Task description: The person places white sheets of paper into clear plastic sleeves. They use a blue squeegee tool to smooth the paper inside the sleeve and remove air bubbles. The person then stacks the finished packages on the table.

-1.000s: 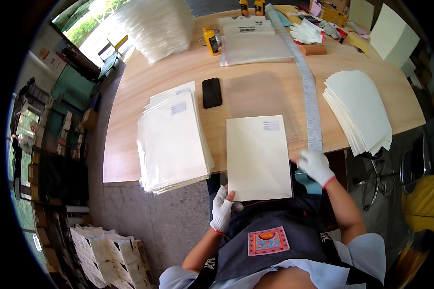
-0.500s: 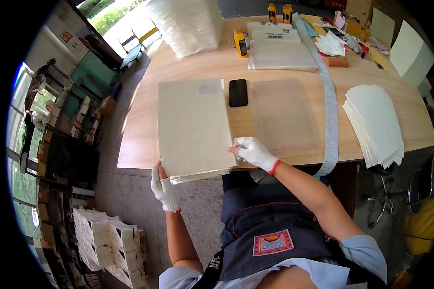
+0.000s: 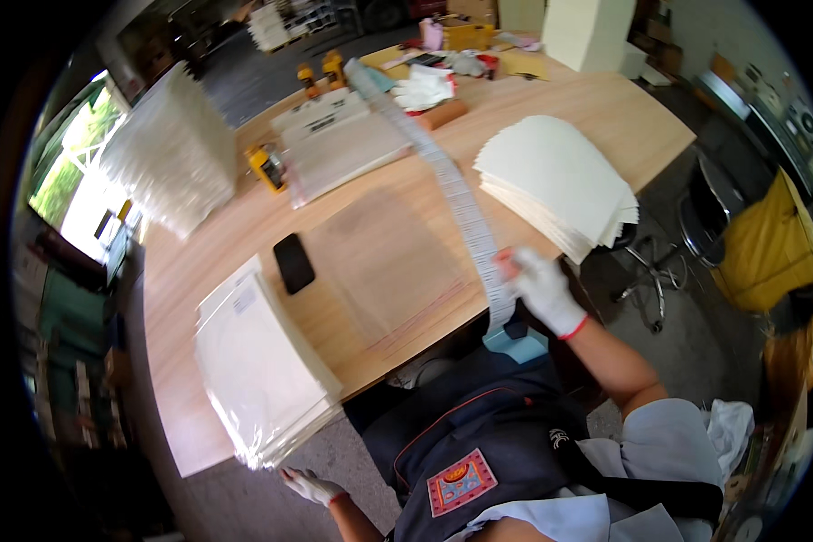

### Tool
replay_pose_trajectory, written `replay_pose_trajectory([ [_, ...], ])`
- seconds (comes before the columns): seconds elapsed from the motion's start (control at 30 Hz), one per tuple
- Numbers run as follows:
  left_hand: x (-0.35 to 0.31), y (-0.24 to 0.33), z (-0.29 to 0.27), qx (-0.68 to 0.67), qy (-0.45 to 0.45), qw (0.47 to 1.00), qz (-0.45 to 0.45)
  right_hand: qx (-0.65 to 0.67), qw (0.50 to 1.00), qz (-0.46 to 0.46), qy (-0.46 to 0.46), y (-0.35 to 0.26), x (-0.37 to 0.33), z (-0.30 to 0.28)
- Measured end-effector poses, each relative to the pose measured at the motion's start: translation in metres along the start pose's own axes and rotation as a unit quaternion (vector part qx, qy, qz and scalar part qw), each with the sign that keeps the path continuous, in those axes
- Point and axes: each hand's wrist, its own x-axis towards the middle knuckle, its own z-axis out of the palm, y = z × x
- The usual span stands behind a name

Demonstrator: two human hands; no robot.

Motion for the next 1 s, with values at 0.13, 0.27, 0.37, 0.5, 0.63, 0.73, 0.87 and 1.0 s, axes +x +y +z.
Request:
replay_pose_trajectory([
  [0.13,-0.029,-0.078,-0.012,0.101,-0.176,0.979,0.034,-0.056,0.963,0.103,0.244,0.009,0.0,-0.126],
  [0.27,-0.088,-0.039,0.036,0.208,-0.378,0.858,0.278,-0.015,0.934,0.288,0.208,0.031,0.007,-0.19],
  [0.37,-0.108,-0.003,0.069,0.23,-0.443,0.766,0.406,0.037,0.92,0.337,0.194,0.038,0.019,-0.198],
  [0.5,-0.126,0.022,0.096,0.182,-0.504,0.706,0.462,0.068,0.928,0.328,0.166,0.047,0.028,-0.203],
  [0.63,-0.146,0.057,0.129,0.168,-0.518,0.661,0.516,0.154,0.918,0.301,0.204,0.058,0.04,-0.209],
  [0.73,-0.144,0.06,0.167,0.262,-0.491,0.629,0.542,0.294,0.877,0.285,0.25,0.01,0.052,-0.172],
  [0.87,-0.144,0.04,0.226,0.407,-0.519,0.534,0.529,0.334,0.878,0.258,0.227,0.039,0.071,-0.217],
  [1.0,-0.159,0.072,0.252,0.461,-0.531,0.481,0.523,0.359,0.89,0.212,0.186,0.056,0.071,-0.229],
])
